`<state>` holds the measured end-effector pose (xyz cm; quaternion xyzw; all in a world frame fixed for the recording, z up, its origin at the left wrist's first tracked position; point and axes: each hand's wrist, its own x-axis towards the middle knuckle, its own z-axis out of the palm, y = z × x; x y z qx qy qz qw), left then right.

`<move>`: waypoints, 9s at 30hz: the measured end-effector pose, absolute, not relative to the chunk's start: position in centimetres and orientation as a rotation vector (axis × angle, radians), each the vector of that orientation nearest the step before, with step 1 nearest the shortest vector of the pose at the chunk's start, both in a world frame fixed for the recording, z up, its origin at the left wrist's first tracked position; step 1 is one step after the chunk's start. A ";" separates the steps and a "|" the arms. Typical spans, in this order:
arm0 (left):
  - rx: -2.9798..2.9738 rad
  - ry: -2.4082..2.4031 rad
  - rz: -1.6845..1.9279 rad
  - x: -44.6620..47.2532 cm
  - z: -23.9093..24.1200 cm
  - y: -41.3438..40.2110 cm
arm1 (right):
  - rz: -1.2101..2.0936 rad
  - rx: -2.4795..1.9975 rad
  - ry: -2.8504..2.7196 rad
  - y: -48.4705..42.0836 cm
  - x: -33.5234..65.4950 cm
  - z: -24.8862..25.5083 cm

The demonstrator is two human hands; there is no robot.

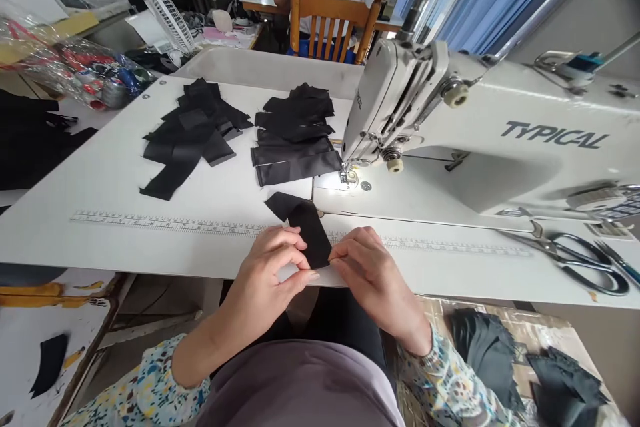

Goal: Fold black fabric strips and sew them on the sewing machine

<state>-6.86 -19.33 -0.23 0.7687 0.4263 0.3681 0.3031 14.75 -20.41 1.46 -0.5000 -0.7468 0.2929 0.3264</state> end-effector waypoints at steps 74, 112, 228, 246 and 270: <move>2.371 1.260 0.733 -5.1 1.0 -16.6 | 0.585 -1.376 -2.165 -18.3 15.4 1.3; 1.770 1.029 0.927 -6.0 1.1 -16.5 | 0.838 -1.221 -1.932 -17.5 15.4 1.8; 1.941 1.120 1.296 -5.4 1.0 -17.2 | 0.997 -1.238 -1.677 -17.7 13.9 1.8; 2.046 1.031 1.395 -5.7 0.9 -17.4 | 1.001 -1.230 -1.675 -17.8 13.8 1.8; 1.928 1.119 1.302 -5.6 0.7 -17.4 | 0.979 -1.229 -1.681 -17.9 13.7 1.6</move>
